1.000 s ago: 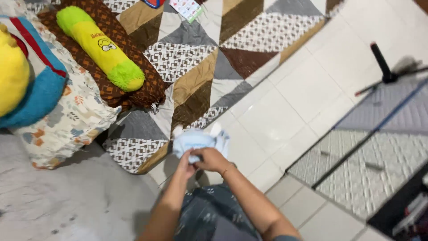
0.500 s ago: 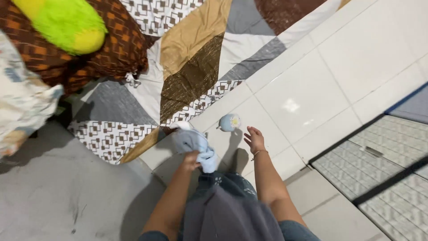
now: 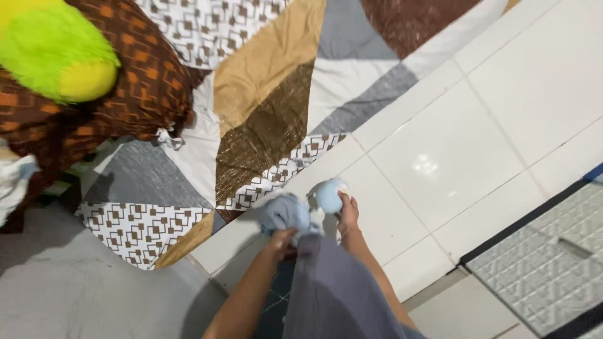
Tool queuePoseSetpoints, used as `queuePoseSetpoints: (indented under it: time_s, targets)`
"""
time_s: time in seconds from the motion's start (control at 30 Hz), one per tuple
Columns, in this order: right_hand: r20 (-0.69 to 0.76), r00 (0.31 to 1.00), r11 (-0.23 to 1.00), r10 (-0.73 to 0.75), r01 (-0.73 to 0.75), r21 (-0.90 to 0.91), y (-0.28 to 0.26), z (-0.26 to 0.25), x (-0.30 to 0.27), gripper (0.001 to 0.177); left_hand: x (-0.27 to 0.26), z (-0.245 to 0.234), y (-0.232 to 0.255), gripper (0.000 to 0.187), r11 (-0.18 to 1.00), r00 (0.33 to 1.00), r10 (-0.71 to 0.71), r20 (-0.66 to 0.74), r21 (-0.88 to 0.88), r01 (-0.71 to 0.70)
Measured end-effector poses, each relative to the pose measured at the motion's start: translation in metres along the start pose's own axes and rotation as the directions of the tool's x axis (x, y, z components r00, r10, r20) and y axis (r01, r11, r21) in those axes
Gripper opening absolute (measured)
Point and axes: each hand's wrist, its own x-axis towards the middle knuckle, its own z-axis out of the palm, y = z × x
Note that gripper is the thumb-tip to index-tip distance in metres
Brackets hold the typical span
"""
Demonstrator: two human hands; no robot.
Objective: Organizing various pillows and plush toys on a patterned floor mat.
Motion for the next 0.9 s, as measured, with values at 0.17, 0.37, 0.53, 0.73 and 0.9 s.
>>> queuePoseSetpoints:
  time_s: [0.17, 0.37, 0.53, 0.73, 0.9]
  targets:
    - [0.431, 0.889, 0.896, -0.155, -0.057, 0.440, -0.037, -0.037, -0.108, 0.070, -0.106, 0.030, 0.006, 0.049, 0.988, 0.993, 0.061, 0.097, 0.138, -0.074]
    - [0.548, 0.796, 0.924, -0.258, 0.037, 0.381, -0.128, -0.066, -0.281, 0.063, -0.255, 0.082, 0.031, 0.045, 0.979, 0.937, 0.202, 0.285, -0.068, -0.191]
    - [0.566, 0.751, 0.939, -0.340, 0.237, 0.250, -0.233, -0.074, -0.410, 0.063, -0.388, 0.122, 0.088, 0.040, 0.914, 0.875, 0.381, 0.299, -0.268, -0.306]
    - [0.781, 0.452, 0.764, -0.431, 0.644, 0.048, -0.337, -0.050, -0.551, 0.075, -0.526, 0.120, 0.149, 0.033, 0.776, 0.725, 0.631, 0.277, -0.234, -0.586]
    - [0.854, 0.264, 0.668, -0.448, 0.734, 0.123, -0.351, 0.022, -0.671, 0.086, -0.597, 0.068, 0.188, 0.038, 0.611, 0.607, 0.788, 0.106, -0.265, -0.746]
